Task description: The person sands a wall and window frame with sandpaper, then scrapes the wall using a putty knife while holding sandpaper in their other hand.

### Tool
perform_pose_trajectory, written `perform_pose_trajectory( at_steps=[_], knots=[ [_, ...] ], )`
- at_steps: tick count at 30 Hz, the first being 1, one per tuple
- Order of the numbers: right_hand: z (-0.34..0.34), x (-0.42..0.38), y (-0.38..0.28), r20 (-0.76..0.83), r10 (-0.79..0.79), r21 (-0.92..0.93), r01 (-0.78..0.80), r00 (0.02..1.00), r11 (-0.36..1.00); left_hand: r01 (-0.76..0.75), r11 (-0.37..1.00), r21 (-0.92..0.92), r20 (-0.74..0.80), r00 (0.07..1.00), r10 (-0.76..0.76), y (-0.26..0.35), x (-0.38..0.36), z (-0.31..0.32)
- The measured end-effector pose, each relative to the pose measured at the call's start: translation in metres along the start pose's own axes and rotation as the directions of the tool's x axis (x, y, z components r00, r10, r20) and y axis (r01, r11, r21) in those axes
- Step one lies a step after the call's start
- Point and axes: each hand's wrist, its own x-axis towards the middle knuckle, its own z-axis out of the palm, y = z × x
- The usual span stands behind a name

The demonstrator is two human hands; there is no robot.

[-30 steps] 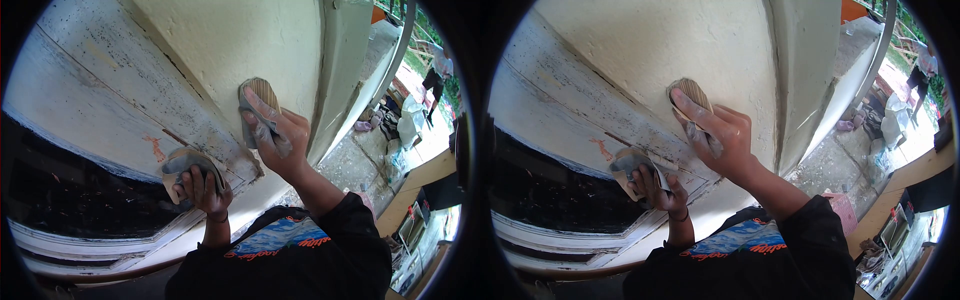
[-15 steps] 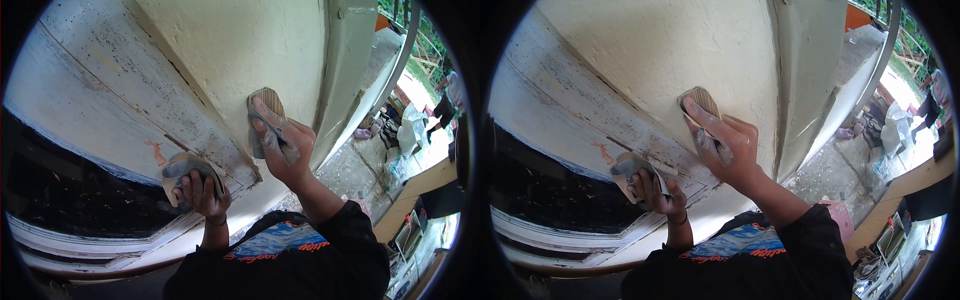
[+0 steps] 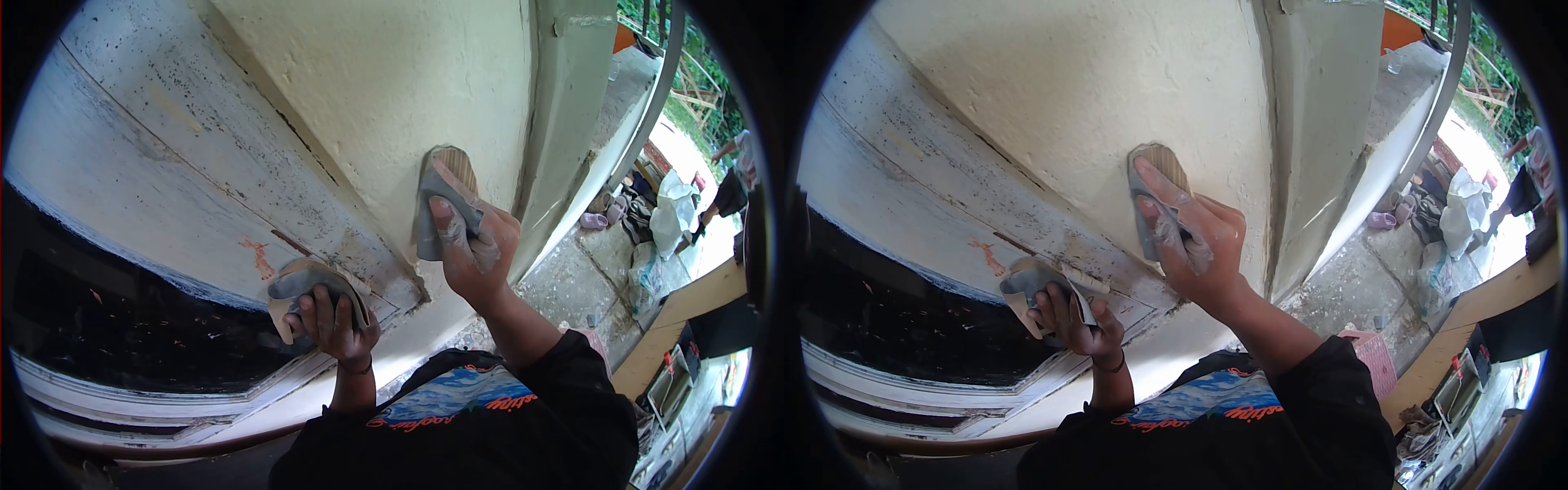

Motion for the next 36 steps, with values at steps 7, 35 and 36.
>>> perform_pose_trajectory(
  at_steps=[7, 35, 36],
  knots=[
    [-0.001, 0.006, -0.002, -0.078, 0.100, 0.031, -0.098, 0.992, 0.995, -0.017, 1.000, 0.023, 0.008, 1.000, 0.017, -0.001, 0.000, 0.000],
    [0.003, 0.009, 0.008, -0.110, -0.119, -0.038, 0.115, 0.987, 0.993, 0.064, 0.997, 0.034, 0.020, 0.998, -0.065, -0.002, -0.008, 0.001],
    [0.003, 0.007, 0.008, -0.103, -0.104, -0.038, 0.100, 0.989, 0.994, 0.055, 0.998, 0.014, 0.010, 0.998, -0.055, -0.002, -0.008, 0.001]
  ],
)
